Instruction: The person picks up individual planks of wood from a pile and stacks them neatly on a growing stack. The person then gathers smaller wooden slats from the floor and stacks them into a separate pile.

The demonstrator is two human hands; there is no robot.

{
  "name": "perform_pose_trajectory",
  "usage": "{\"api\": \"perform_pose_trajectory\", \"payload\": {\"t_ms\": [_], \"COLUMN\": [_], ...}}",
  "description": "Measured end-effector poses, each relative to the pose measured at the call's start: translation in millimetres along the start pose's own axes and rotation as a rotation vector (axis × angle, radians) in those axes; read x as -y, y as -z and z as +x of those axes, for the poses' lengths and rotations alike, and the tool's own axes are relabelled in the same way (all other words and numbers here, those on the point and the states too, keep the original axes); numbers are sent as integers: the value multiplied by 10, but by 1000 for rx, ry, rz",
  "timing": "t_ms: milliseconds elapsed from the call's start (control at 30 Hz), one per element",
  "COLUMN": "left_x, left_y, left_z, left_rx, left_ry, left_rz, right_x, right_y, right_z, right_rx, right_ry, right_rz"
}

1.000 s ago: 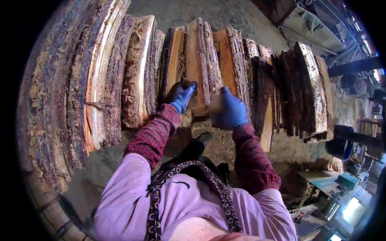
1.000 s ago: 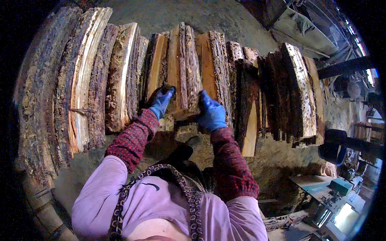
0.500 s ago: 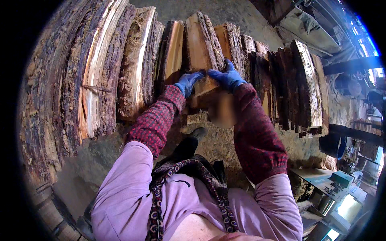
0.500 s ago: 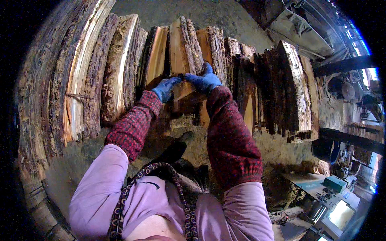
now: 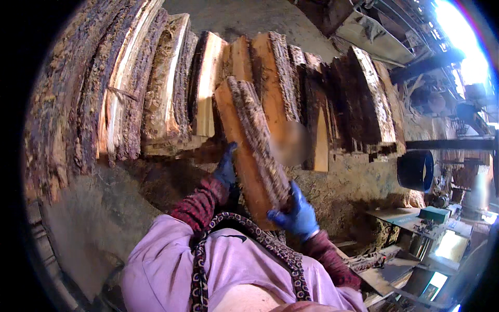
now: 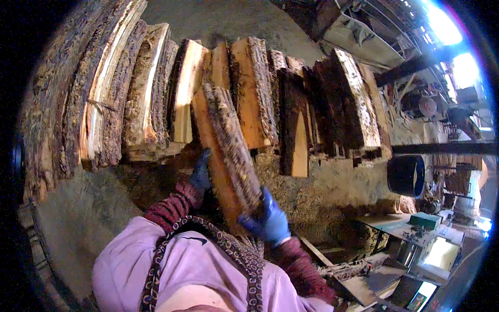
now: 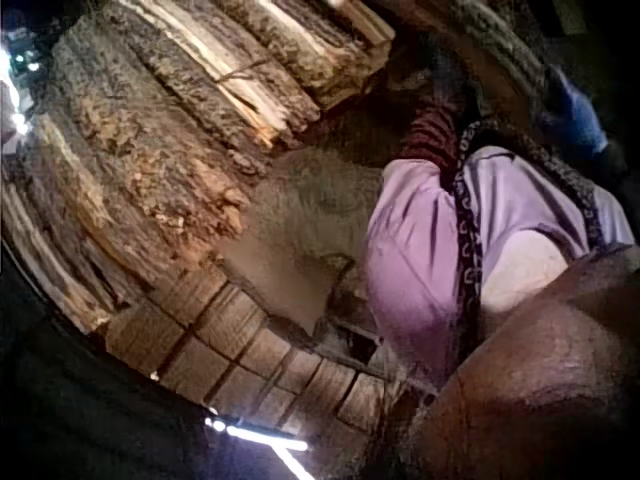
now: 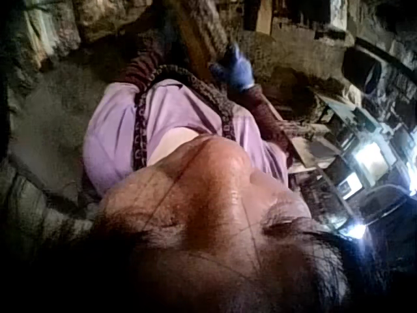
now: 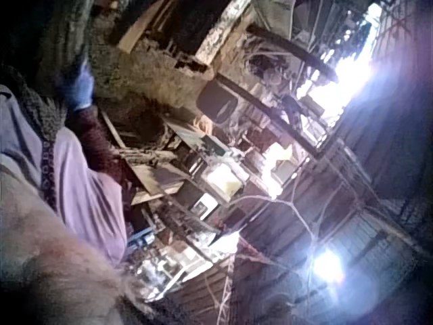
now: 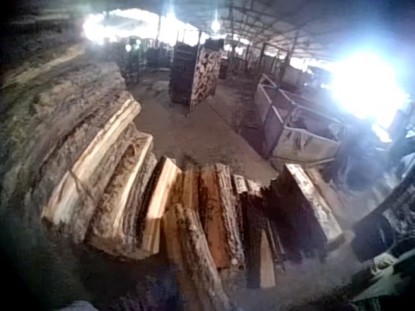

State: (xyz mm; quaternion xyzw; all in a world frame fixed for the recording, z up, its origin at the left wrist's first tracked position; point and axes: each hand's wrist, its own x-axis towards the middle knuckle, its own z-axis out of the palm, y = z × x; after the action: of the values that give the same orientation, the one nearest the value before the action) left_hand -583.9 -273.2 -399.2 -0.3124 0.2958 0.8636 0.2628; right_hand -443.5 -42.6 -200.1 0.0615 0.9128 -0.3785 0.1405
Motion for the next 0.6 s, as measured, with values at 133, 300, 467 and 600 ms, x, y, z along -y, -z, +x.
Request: {"api": "perform_pose_trajectory", "payload": {"t_ms": [133,300,467,600], "left_x": [393,1203,2681,3287], "left_y": [98,-655,-1521,-1631], "left_z": [-641,-1173,-2289,-3209], "left_rx": [30,357,820,1084], "left_ry": [56,89,281,353], "left_rz": [92,291,555,680], "right_x": [42,-649,-1310,-1484], "right_y": [-317,-303,-249,-587], "right_z": [-1220,-2489,-3297,-4547], "right_rx": [-212,-278,-362,-446], "right_ry": [107,-8,-253,-71], "right_rz": [19,862,1398,1252]}}
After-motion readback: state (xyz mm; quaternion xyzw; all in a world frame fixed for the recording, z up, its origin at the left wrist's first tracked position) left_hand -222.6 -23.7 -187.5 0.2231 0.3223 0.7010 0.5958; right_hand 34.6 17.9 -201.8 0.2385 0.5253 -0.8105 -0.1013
